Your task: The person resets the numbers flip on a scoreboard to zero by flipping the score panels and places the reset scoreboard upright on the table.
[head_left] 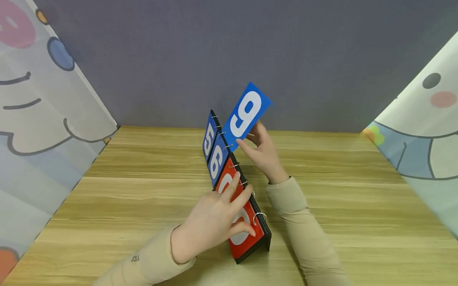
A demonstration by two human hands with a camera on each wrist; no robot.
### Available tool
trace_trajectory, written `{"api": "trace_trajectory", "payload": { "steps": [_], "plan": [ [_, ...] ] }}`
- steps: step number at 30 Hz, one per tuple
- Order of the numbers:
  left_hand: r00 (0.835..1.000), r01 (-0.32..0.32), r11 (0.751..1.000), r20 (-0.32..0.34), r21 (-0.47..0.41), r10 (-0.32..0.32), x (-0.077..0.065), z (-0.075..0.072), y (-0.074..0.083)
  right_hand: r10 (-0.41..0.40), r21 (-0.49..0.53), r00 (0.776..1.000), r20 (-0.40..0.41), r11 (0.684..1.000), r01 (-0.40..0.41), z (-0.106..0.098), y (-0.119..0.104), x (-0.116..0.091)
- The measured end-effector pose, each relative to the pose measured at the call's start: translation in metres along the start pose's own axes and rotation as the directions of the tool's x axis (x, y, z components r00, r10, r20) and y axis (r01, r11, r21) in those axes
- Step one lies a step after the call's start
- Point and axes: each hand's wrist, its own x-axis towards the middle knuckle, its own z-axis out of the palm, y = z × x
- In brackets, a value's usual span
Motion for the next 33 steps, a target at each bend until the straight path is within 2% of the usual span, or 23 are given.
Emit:
{"api": "trace_trajectory", "payload": {
  "steps": [4, 7, 11, 18, 33],
  "plan": [
    [1.0, -0.005, 1.0, -0.008, 0.01, 0.006, -0.0003, 0.0004, -0.0002, 0.096, -0.091, 0.983, 0.159, 0.992, -0.082, 0.0056, 0.0003, 0.0001],
    [1.0, -0.012, 1.0, -0.014, 0.025, 0.013, -0.0002, 0.0013, -0.0003, 0.139, -0.143, 0.965, 0.221, 0.984, -0.109, 0.0069, -0.0004, 0.0003],
    [0.999, -0.016, 0.999, -0.027, 0.043, 0.017, 0.0, 0.002, -0.0001, 0.138, -0.203, 0.96, 0.244, 0.975, -0.088, 0.007, -0.0016, -0.0004],
    [1.0, -0.014, 0.999, -0.026, 0.043, 0.015, 0.0001, 0.0013, -0.0003, 0.05, -0.234, 0.954, 0.295, 0.972, 0.021, 0.0079, -0.0016, 0.0004],
    [1.0, -0.011, 0.999, -0.02, 0.035, 0.011, -0.0001, 0.0016, -0.0007, 0.04, -0.232, 0.943, 0.329, 0.972, 0.039, 0.008, 0.0005, 0.0014]
  ]
}}
